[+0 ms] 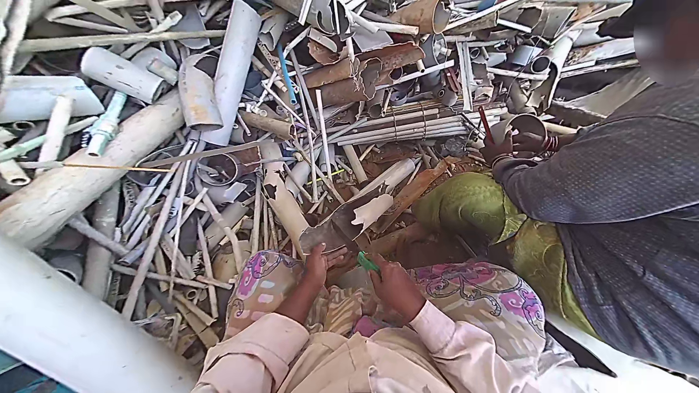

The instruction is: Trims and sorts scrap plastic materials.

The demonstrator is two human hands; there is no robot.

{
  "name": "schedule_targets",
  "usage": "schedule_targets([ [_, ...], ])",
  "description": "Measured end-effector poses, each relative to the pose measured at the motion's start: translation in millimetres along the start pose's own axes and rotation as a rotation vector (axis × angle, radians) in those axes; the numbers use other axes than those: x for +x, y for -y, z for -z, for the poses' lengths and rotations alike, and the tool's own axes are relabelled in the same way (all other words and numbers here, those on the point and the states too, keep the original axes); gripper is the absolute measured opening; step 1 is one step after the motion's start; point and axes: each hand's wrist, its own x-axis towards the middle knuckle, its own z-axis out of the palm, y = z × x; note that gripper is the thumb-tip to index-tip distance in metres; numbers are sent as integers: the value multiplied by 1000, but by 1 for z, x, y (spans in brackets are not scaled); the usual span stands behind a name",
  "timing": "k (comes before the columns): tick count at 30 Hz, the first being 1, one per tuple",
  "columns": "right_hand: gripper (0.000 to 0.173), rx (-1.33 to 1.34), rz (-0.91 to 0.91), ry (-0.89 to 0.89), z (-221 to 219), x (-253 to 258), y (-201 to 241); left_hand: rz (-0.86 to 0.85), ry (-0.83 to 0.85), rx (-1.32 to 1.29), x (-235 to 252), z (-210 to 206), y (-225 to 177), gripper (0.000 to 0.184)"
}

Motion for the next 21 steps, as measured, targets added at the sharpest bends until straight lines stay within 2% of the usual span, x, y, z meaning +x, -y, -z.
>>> schedule_targets([
  [7,44,-4,-80,0,16,18,-25,34,-54,-55,-4,-3,-2,34],
  [12,45,-101,-247,-50,16,25,-28,54,72,144,-18,-8,8,38],
  [16,44,-49,-166,-70,11,4,-11,74,96,168,-27,-12,10,39],
  [21,43,13,80,-121,-1,-27,3,72,-53,-5,-12,-10,2,35],
])
